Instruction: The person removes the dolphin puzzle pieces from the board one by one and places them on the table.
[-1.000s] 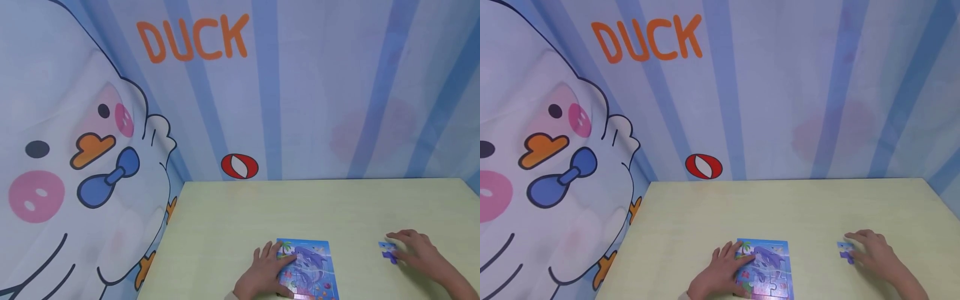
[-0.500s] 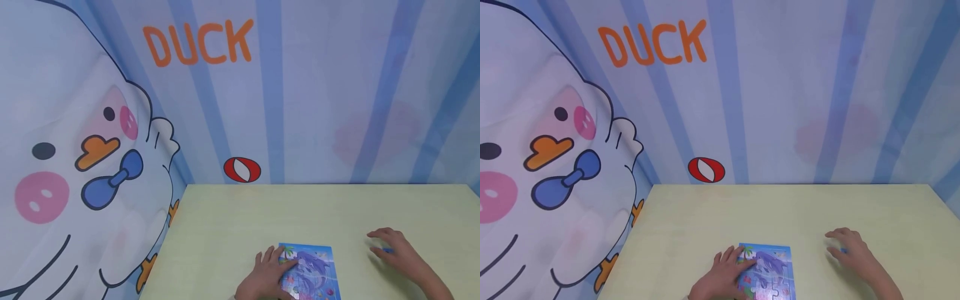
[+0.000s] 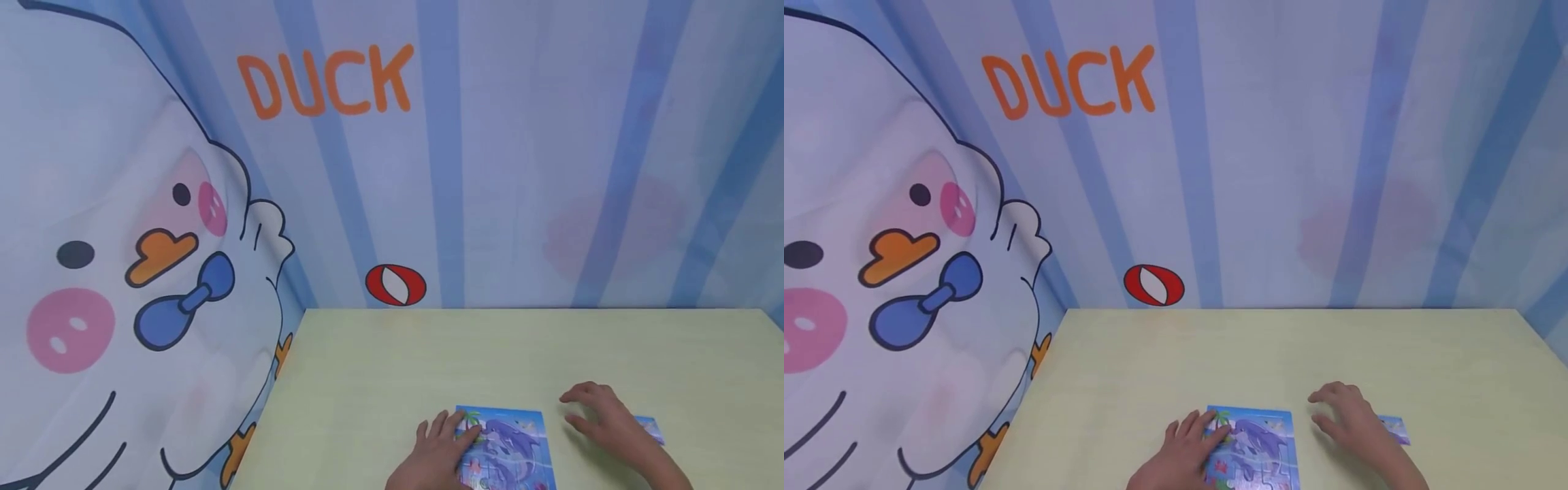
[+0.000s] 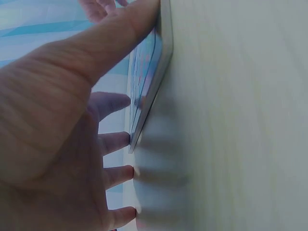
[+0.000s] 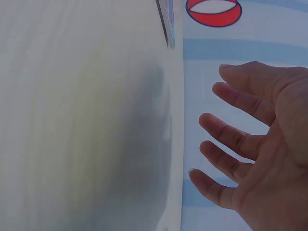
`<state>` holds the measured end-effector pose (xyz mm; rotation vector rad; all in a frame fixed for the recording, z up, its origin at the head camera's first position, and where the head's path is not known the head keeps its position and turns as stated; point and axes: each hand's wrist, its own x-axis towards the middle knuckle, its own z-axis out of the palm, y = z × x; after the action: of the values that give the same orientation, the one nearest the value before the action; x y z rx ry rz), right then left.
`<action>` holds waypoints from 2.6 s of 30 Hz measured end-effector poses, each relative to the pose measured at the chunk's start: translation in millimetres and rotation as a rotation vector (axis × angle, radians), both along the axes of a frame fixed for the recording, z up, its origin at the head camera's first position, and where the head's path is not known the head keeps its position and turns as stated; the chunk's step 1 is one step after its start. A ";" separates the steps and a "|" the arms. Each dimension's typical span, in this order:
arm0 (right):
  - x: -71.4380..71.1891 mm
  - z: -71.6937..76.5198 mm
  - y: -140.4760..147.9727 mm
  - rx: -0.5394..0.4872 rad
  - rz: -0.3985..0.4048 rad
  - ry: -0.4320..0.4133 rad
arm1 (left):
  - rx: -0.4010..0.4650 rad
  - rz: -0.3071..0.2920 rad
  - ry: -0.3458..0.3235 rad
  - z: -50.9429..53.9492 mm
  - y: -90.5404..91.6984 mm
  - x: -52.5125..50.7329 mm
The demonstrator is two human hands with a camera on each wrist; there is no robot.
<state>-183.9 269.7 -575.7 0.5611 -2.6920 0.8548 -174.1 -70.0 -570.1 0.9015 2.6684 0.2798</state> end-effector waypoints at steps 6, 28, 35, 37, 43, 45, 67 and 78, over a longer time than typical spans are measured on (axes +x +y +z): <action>-4.9 3.0 -23.7 0.021 0.088 -0.068 | -0.019 0.028 -0.012 -0.5 2.0 -1.0; -11.3 11.5 -71.8 0.149 0.190 -0.288 | -0.068 0.024 0.025 1.6 2.7 -2.8; -13.3 14.2 -77.3 0.199 0.156 -0.296 | -0.053 0.039 -0.003 3.6 2.9 -3.3; -14.1 14.9 -78.5 0.202 0.154 -0.289 | -0.048 0.052 -0.011 3.9 3.1 -3.5; -17.6 13.4 -79.8 0.209 0.170 -0.249 | -0.050 0.065 0.007 2.6 3.4 -2.8; -19.0 12.3 -78.9 0.209 0.192 -0.225 | -0.052 0.066 0.005 2.6 3.6 -2.8; -18.1 20.3 -75.7 0.219 0.251 -0.075 | -0.006 0.092 -0.077 10.3 4.1 -0.5; -13.9 19.5 -57.5 0.187 0.188 -0.077 | -0.022 0.096 -0.040 9.2 5.7 1.0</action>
<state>-197.8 212.3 -556.2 0.8515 -2.8427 0.6847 -173.2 -64.3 -560.9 0.7552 2.6764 0.2871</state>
